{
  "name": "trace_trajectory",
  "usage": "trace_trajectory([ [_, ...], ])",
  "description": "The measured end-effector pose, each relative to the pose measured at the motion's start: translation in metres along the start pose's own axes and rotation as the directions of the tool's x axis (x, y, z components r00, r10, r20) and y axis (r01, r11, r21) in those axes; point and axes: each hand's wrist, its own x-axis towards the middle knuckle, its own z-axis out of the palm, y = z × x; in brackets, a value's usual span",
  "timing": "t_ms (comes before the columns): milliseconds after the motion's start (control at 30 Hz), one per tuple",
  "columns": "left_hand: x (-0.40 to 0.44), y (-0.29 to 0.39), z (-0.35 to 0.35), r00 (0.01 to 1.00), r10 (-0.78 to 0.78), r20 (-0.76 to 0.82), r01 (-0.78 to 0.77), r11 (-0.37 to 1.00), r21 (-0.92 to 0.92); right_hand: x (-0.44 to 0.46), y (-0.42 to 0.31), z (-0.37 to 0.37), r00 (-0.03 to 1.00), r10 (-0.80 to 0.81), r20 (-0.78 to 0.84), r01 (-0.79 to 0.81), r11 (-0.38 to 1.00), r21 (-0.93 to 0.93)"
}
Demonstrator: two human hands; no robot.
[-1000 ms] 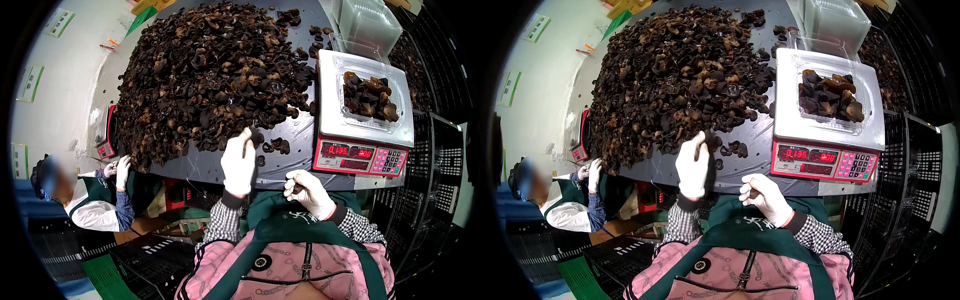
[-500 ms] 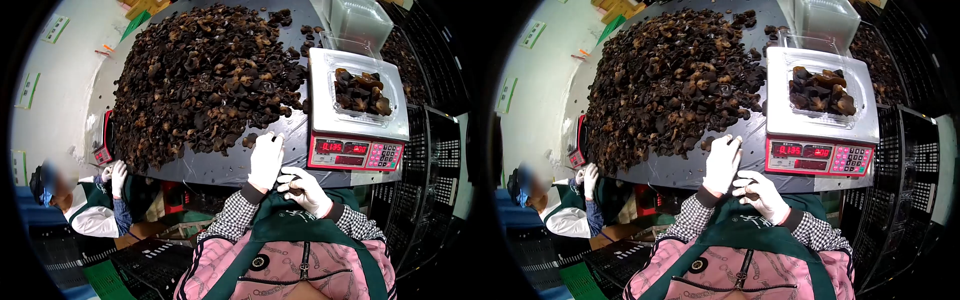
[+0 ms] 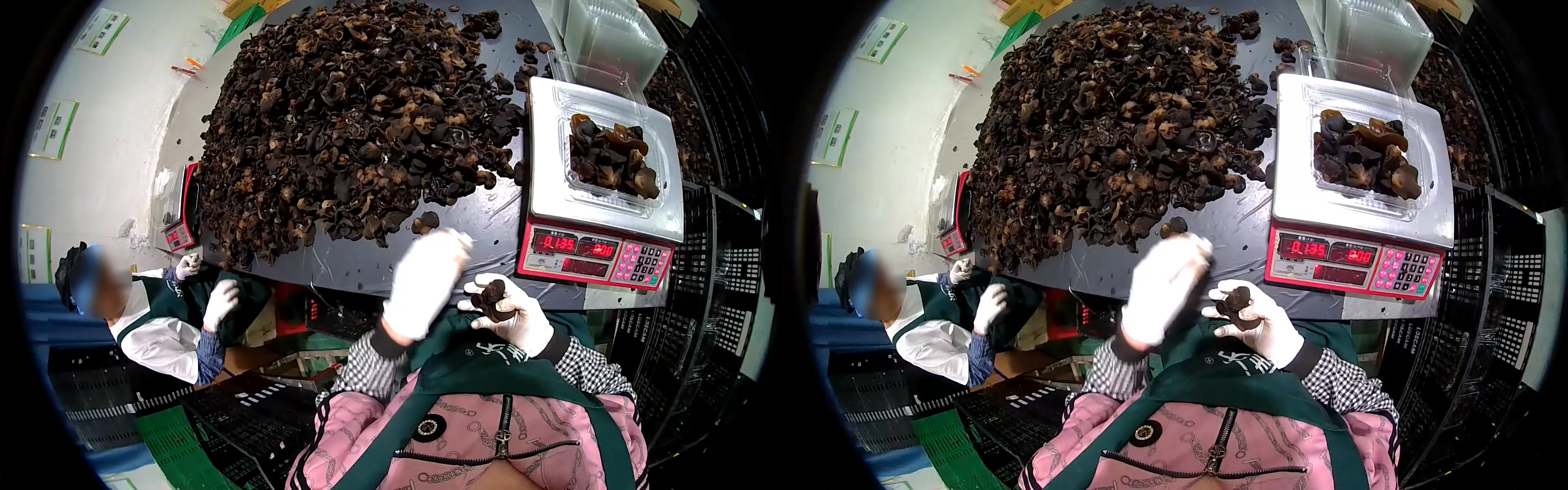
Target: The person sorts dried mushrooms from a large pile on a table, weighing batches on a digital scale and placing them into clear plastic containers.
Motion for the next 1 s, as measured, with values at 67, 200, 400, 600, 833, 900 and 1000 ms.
trace_trajectory([
  [67,0.008,-0.030,0.006,0.983,-0.149,-0.112,0.177,0.934,0.312,0.000,0.002,-0.003,1.000,-0.002,0.011,0.002,1.000,-0.030],
  [200,0.008,-0.084,0.022,0.990,-0.138,-0.015,0.134,0.919,0.372,-0.003,0.002,-0.005,0.999,-0.002,-0.043,-0.001,0.998,-0.068],
  [400,-0.002,-0.052,-0.017,0.924,-0.327,-0.200,0.316,0.945,-0.082,-0.001,0.001,-0.007,0.998,0.024,-0.053,-0.029,0.996,-0.088],
  [600,-0.033,-0.032,0.025,0.991,-0.134,-0.006,0.131,0.955,0.267,0.003,0.005,-0.013,0.999,0.052,-0.005,-0.052,0.981,-0.186],
  [833,-0.003,-0.024,0.020,0.972,-0.225,-0.065,0.219,0.972,-0.088,-0.016,-0.022,0.008,0.997,-0.077,-0.024,0.068,0.965,-0.252],
  [900,0.024,-0.006,0.017,0.965,-0.262,-0.003,0.254,0.937,-0.240,-0.031,-0.049,0.025,0.964,-0.264,-0.007,0.248,0.915,-0.317],
  [1000,0.070,0.028,0.027,0.978,-0.207,0.020,0.192,0.859,-0.474,-0.060,-0.099,0.046,0.845,-0.535,-0.018,0.448,0.725,-0.522],
])
